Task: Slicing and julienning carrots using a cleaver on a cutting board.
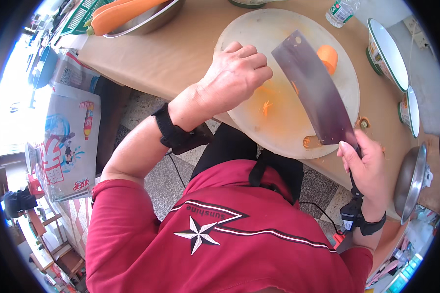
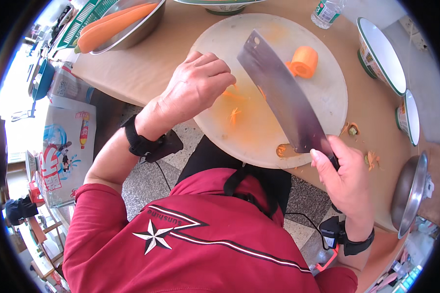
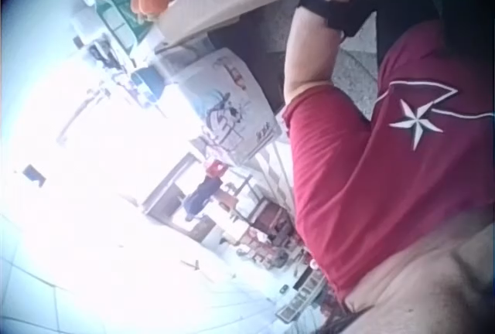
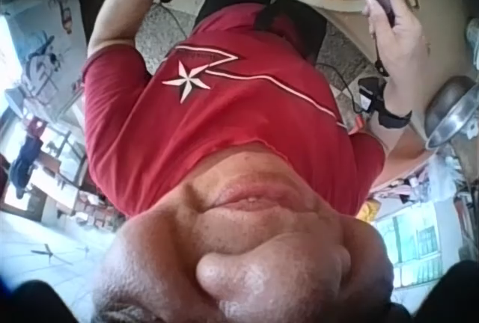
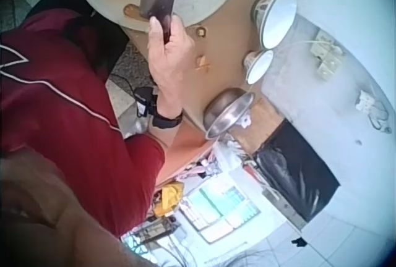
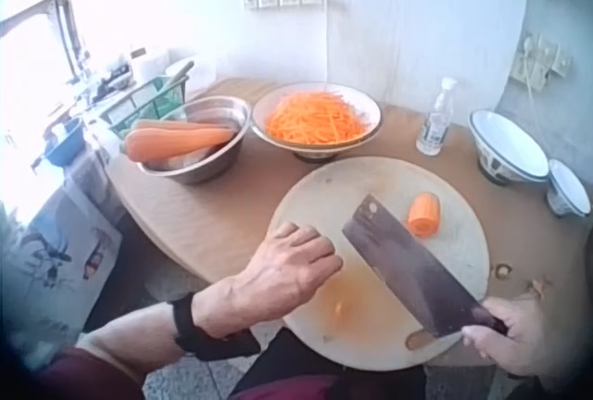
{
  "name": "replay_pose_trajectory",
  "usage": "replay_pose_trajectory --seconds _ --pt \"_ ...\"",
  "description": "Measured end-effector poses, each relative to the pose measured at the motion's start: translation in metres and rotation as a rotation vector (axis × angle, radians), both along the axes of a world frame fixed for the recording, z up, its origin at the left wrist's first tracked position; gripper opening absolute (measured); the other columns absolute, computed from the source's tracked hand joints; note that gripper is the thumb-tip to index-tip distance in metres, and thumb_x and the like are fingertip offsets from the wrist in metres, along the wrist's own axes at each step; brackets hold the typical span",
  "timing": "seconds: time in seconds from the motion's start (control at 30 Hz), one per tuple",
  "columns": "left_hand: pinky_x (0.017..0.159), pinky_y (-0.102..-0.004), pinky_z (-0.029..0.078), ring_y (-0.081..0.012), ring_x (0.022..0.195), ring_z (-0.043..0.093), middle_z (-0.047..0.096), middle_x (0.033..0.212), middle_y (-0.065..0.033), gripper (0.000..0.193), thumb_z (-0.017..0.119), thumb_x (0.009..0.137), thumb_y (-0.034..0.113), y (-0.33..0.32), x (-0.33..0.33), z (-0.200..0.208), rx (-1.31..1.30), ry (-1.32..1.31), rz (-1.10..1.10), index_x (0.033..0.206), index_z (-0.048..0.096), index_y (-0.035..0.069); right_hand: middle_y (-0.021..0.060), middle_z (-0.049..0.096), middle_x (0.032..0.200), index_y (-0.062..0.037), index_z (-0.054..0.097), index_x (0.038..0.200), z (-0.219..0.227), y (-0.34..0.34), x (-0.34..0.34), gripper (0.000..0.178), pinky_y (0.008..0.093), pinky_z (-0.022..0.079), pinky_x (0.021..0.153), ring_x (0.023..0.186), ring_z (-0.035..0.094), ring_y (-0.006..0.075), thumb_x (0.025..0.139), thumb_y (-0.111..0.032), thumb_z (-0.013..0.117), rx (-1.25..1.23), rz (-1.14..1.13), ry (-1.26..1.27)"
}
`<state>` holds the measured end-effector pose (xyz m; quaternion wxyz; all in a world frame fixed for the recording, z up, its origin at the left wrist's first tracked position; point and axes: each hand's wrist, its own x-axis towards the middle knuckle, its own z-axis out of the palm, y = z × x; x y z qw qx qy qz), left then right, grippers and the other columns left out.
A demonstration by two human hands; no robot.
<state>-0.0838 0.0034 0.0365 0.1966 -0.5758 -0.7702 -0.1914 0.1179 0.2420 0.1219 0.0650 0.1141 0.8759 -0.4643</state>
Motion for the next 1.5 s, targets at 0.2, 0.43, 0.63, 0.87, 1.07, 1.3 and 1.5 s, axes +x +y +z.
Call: replay_pose_trajectory --seconds 0.2,0.43,0.63,0.87,1.07,1.3,1.5 --pt "0.077 -0.0331 0.043 -0.0204 0.081 0.058 0.059 0.082 -0.0015 0.020 0.063 0.067 0.005 0.002 0.025 -0.013 0.032 0.012 0.108 0.088 0.065 0.007 0.0121 0.057 0.070 0.0038 0.056 0.092 -0.003 -0.002 0.009 0.015 0.0318 0.044 0.059 0.061 0.055 0.0219 0.091 -0.010 0.062 0.182 0.088 0.021" --pt "0.085 -0.0352 0.041 -0.0206 0.091 0.060 0.062 0.095 -0.0054 0.030 0.064 0.070 0.004 -0.005 0.044 -0.021 0.067 -0.081 0.152 0.099 0.068 0.005 0.0192 0.057 0.076 0.0057 0.058 0.101 -0.005 -0.003 0.006 0.017 0.0375 0.045 0.061 0.064 0.057 0.0320 0.089 -0.006 0.061 0.330 0.217 0.162" --pt "0.084 -0.0374 0.042 -0.0232 0.095 0.060 0.063 0.102 -0.0057 0.028 0.070 0.073 0.004 -0.011 0.054 -0.027 0.215 -0.111 0.209 0.101 0.067 0.004 0.0200 0.059 0.077 0.0056 0.059 0.103 -0.002 0.000 -0.008 0.018 0.0380 0.046 0.061 0.067 0.060 0.0337 0.088 -0.005 0.060 0.391 0.269 0.175" --pt "0.084 -0.0378 0.043 -0.0256 0.096 0.059 0.062 0.107 -0.0074 0.033 0.075 0.074 0.011 -0.009 0.069 -0.030 0.267 -0.216 0.258 0.106 0.066 0.003 0.0191 0.061 0.076 0.0045 0.061 0.102 -0.002 0.003 -0.028 0.015 0.0374 0.046 0.060 0.066 0.061 0.0326 0.090 -0.006 0.059 0.432 0.301 0.194" --pt "0.085 -0.0376 0.041 -0.0250 0.096 0.059 0.061 0.109 -0.0077 0.036 0.075 0.075 0.013 -0.010 0.071 -0.032 0.265 -0.235 0.294 0.108 0.066 0.002 0.0178 0.055 0.071 0.0040 0.058 0.093 0.000 0.004 -0.041 0.010 0.0377 0.042 0.057 0.061 0.056 0.0330 0.092 -0.006 0.057 0.443 0.375 0.197" --pt "0.086 -0.0386 0.041 -0.0251 0.098 0.059 0.061 0.112 -0.0079 0.038 0.075 0.074 0.015 -0.009 0.069 -0.034 0.255 -0.227 0.302 0.107 0.066 0.000 0.0175 0.052 0.069 0.0034 0.056 0.088 -0.005 0.003 -0.045 0.012 0.0383 0.041 0.056 0.060 0.054 0.0324 0.092 -0.007 0.058 0.437 0.376 0.192" --pt "0.088 -0.0393 0.041 -0.0253 0.100 0.058 0.060 0.114 -0.0083 0.040 0.075 0.074 0.016 -0.009 0.069 -0.034 0.241 -0.235 0.308 0.109 0.065 0.000 0.0178 0.052 0.069 0.0030 0.055 0.089 -0.006 0.003 -0.045 0.012 0.0390 0.041 0.056 0.060 0.055 0.0329 0.093 -0.008 0.058 0.436 0.377 0.168"
